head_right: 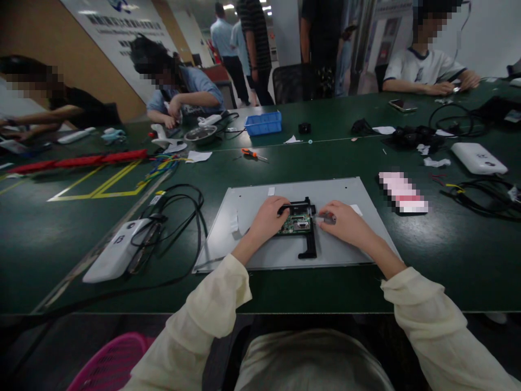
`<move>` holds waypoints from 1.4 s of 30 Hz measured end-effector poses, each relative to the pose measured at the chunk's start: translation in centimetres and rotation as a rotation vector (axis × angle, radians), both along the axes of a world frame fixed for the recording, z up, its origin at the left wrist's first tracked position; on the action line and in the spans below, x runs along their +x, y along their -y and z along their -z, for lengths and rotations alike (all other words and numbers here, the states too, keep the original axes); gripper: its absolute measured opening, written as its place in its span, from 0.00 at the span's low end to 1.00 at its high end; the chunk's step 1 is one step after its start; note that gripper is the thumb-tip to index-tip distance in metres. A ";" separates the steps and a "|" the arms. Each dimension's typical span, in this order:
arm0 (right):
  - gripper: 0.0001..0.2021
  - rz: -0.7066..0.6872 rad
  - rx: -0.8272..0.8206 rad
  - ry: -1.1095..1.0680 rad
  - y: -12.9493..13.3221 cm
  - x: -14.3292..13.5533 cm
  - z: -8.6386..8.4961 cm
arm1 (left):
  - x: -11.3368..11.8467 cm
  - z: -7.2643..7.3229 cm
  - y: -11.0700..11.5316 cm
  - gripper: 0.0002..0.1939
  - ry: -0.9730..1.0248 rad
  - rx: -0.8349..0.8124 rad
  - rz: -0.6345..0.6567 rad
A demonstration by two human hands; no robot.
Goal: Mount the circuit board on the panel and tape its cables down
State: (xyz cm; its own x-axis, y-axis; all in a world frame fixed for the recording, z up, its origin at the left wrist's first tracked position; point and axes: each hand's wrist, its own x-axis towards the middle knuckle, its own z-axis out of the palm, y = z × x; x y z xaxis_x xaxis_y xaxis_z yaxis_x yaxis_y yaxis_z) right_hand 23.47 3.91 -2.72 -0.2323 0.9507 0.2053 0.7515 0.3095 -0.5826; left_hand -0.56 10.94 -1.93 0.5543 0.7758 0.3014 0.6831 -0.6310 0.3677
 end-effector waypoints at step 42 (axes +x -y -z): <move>0.09 -0.019 -0.103 -0.244 0.1 -1.4 -0.3 | 0.1 0.3 -0.1 0.09 0.021 0.012 0.019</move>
State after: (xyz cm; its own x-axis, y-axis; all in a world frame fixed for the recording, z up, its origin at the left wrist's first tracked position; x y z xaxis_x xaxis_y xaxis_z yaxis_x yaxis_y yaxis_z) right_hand 22.05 3.79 -2.43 -0.2055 0.9656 0.1596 0.5797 0.2515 -0.7750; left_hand -0.47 11.07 -2.20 0.5625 0.7613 0.3224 0.6629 -0.6484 0.3744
